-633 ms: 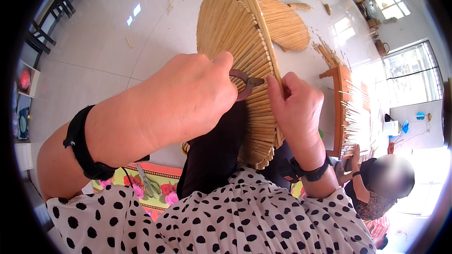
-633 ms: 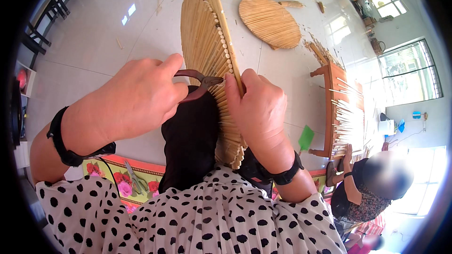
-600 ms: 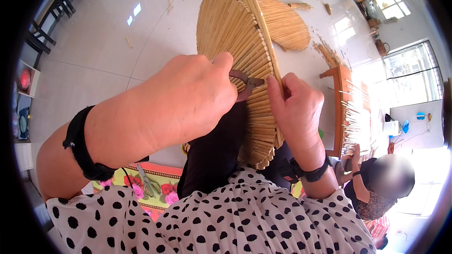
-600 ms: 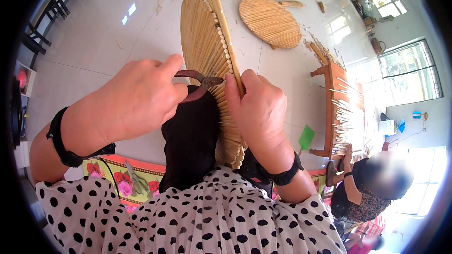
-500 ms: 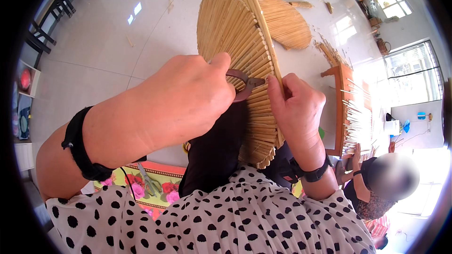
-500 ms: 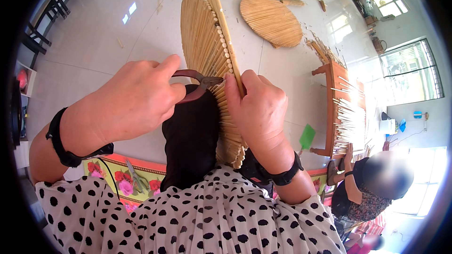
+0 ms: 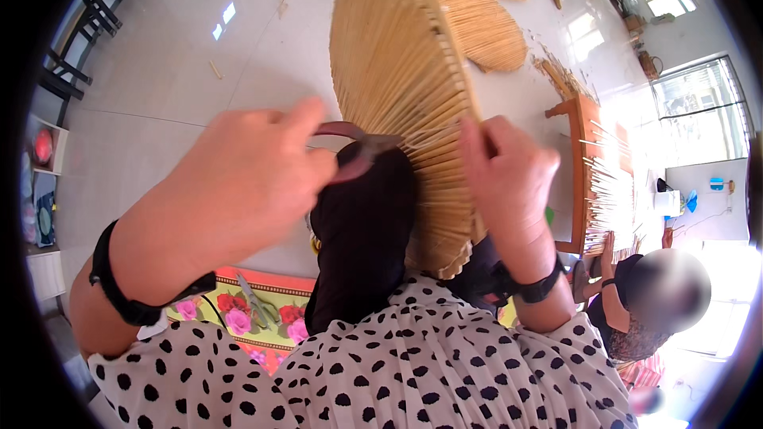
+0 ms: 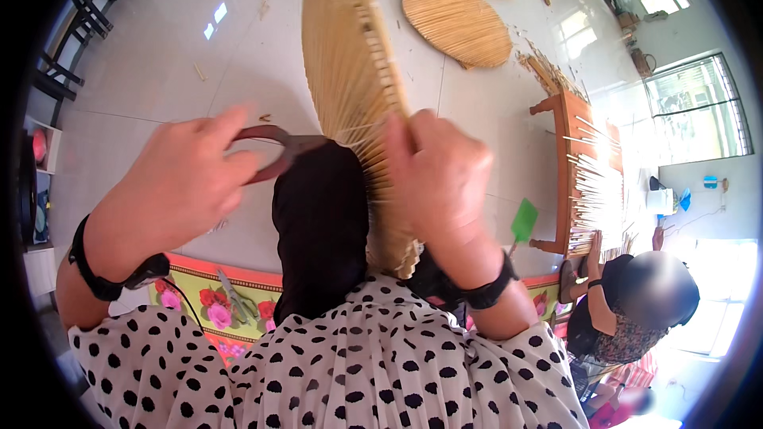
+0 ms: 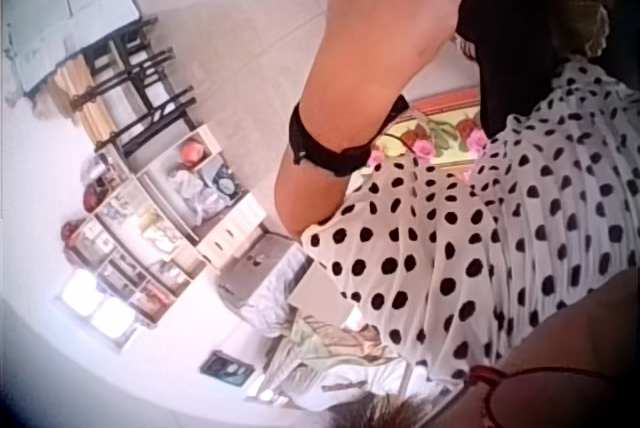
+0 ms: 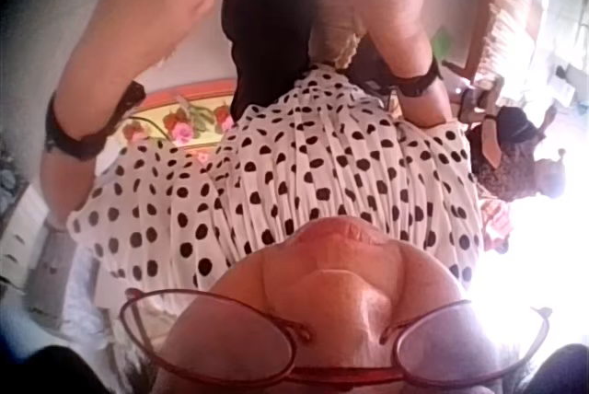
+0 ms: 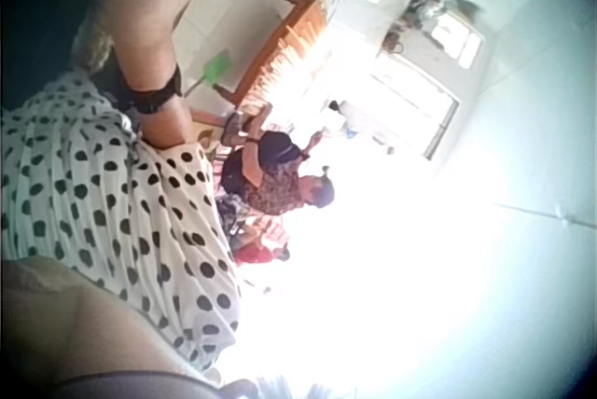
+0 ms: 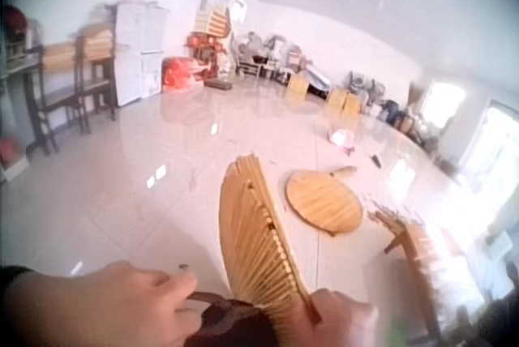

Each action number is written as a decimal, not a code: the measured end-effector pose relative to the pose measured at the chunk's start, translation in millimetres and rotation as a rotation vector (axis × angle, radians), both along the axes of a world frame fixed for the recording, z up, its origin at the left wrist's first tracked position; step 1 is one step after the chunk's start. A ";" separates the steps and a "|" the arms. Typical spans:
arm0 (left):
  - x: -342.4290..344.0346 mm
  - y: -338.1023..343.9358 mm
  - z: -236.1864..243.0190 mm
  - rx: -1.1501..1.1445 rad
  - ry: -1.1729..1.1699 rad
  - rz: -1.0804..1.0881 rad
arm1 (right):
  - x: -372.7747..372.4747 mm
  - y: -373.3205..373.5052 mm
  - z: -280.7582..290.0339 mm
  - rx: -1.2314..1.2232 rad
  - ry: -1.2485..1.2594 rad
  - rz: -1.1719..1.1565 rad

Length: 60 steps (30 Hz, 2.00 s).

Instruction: The person sits on the floor and weaves a fan-shaped bamboo mat. They use a needle and thread to stitch the bamboo strips together, periodically using pliers to pull the thread tight and cut it.

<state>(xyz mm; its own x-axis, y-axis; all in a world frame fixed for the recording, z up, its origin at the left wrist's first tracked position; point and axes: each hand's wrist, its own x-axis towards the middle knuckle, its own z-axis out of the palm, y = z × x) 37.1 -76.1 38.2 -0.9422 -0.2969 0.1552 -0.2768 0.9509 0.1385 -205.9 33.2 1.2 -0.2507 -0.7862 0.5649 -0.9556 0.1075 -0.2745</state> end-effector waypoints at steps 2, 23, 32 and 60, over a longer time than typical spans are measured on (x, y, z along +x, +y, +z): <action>18.0 -1.7 1.5 -0.034 -0.088 0.078 | -19.8 1.6 -2.2 0.015 -0.014 -0.072; -26.6 -10.1 32.0 0.007 -0.140 0.101 | 7.8 -4.1 2.2 0.029 -0.103 0.011; -43.2 -5.9 55.1 -0.015 -0.368 0.087 | 10.4 -3.6 2.2 0.041 -0.101 0.014; -40.8 6.7 41.0 -0.131 -0.266 -0.002 | 11.9 2.1 -0.6 0.000 -0.023 0.006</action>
